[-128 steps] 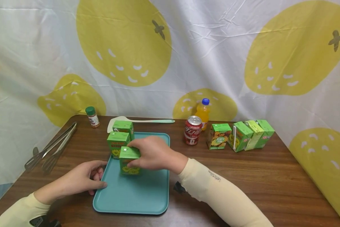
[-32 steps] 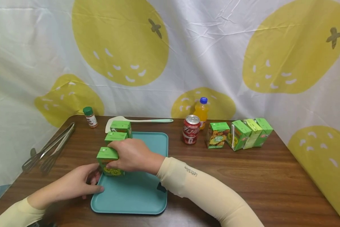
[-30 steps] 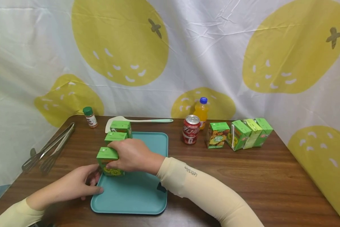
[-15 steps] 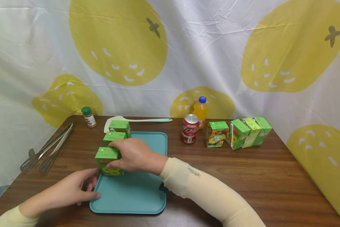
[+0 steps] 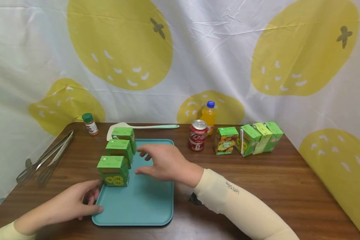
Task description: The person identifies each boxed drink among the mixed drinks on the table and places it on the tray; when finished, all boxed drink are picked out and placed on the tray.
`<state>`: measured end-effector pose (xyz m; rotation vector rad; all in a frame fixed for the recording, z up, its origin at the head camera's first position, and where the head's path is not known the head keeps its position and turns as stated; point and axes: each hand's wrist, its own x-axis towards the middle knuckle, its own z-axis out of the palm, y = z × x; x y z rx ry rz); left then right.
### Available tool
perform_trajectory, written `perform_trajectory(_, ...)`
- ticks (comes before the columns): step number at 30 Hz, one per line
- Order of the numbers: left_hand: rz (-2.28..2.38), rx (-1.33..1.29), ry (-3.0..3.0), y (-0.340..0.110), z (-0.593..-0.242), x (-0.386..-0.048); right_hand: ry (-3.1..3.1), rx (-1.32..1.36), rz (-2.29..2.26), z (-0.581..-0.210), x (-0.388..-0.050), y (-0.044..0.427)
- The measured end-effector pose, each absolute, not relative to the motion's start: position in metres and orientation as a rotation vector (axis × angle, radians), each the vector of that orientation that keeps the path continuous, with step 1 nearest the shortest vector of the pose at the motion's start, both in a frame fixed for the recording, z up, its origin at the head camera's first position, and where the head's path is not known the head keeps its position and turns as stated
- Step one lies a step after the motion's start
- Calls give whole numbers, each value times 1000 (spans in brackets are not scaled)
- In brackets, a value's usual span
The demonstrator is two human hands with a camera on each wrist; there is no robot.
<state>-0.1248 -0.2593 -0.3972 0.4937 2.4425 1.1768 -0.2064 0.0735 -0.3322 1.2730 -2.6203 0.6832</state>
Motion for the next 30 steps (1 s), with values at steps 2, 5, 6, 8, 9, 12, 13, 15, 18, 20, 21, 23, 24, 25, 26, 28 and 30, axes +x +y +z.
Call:
perform_trajectory(2,1171,487,2442,-260,-397,-125,-2607,1242,691,-332,-206,85)
perform_trajectory(5,1165,476,2444,-261,-397,-125,-2608,1190,713,-330,-205,103)
perform_trajectory(6,1163,472,2445,-261,-397,-124,-2609,1169,726,-329,-206,109)
perform_trajectory(8,1162,470,2447,-261,-397,-125,-2607,1121,757,-326,-205,123)
perform_trajectory(9,1162,468,2447,-260,-397,-125,-2601,1099,776,-325,-205,129)
perform_trajectory(12,1163,474,2450,-260,-397,-125,-2568,1053,824,-321,-205,149)
perform_trajectory(13,1164,477,2450,-259,-398,-125,-2561,1038,833,-320,-206,155)
perform_trajectory(15,1167,483,2447,-259,-398,-125,-2558,1004,854,-318,-208,168)
perform_trajectory(18,1175,482,2443,-259,-398,-125,-2560,939,853,-316,-212,187)
perform_trajectory(20,1179,482,2439,-259,-398,-125,-2558,890,844,-314,-214,199)
perform_trajectory(21,1180,481,2438,-259,-398,-125,-2554,868,828,-313,-216,205)
perform_trajectory(23,1179,482,2437,-259,-398,-126,-2556,817,807,-310,-219,218)
perform_trajectory(24,1178,485,2437,-259,-398,-126,-2560,791,805,-309,-220,224)
perform_trajectory(25,1179,486,2436,-259,-398,-126,-2572,764,808,-307,-222,230)
perform_trajectory(26,1180,486,2435,-259,-398,-126,-2586,738,814,-305,-224,236)
perform_trajectory(28,1181,488,2432,-259,-398,-126,-2623,681,825,-302,-228,248)
perform_trajectory(30,1178,484,2433,-260,-398,-126,-2652,637,844,-299,-233,259)
